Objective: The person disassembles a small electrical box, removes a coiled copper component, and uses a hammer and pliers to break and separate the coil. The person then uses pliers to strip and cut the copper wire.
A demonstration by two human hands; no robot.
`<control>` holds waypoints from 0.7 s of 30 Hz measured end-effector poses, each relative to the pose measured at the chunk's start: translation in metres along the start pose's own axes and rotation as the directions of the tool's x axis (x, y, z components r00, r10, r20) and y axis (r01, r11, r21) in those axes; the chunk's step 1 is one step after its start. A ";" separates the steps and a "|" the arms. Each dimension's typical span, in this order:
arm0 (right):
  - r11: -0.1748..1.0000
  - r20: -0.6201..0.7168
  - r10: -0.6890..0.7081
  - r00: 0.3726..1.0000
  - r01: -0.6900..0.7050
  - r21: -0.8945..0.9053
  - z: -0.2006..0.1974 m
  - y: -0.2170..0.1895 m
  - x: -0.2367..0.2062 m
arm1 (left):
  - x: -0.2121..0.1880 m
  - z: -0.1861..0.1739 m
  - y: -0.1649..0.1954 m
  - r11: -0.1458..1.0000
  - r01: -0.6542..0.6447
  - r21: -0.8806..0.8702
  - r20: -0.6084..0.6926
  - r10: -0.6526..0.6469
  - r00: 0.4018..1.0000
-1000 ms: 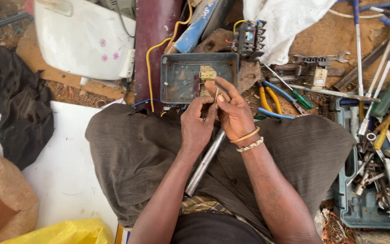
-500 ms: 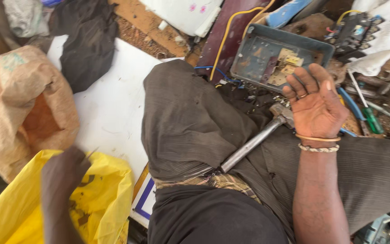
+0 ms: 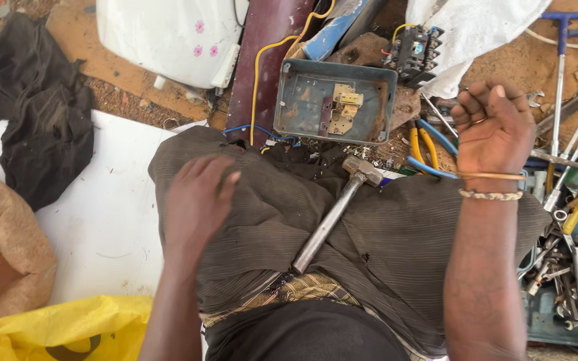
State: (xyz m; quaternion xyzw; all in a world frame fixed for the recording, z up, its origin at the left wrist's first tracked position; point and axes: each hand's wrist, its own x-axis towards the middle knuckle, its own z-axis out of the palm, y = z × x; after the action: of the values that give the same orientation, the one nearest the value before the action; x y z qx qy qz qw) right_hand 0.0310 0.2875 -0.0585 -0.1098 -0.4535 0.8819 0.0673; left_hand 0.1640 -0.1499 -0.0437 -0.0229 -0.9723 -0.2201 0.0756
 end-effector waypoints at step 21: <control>0.143 -0.101 0.555 0.826 -0.214 -0.966 -0.030 0.053 0.006 | 0.127 0.166 0.024 0.181 0.519 -0.835 0.381 -0.490 0.784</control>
State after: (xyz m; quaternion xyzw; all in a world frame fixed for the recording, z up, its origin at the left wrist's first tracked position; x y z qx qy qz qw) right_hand 0.0320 0.2821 -0.1194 -0.1142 -0.8482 0.4150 -0.3086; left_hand 0.0174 -0.0558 -0.1614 0.2573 -0.6347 -0.7276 -0.0399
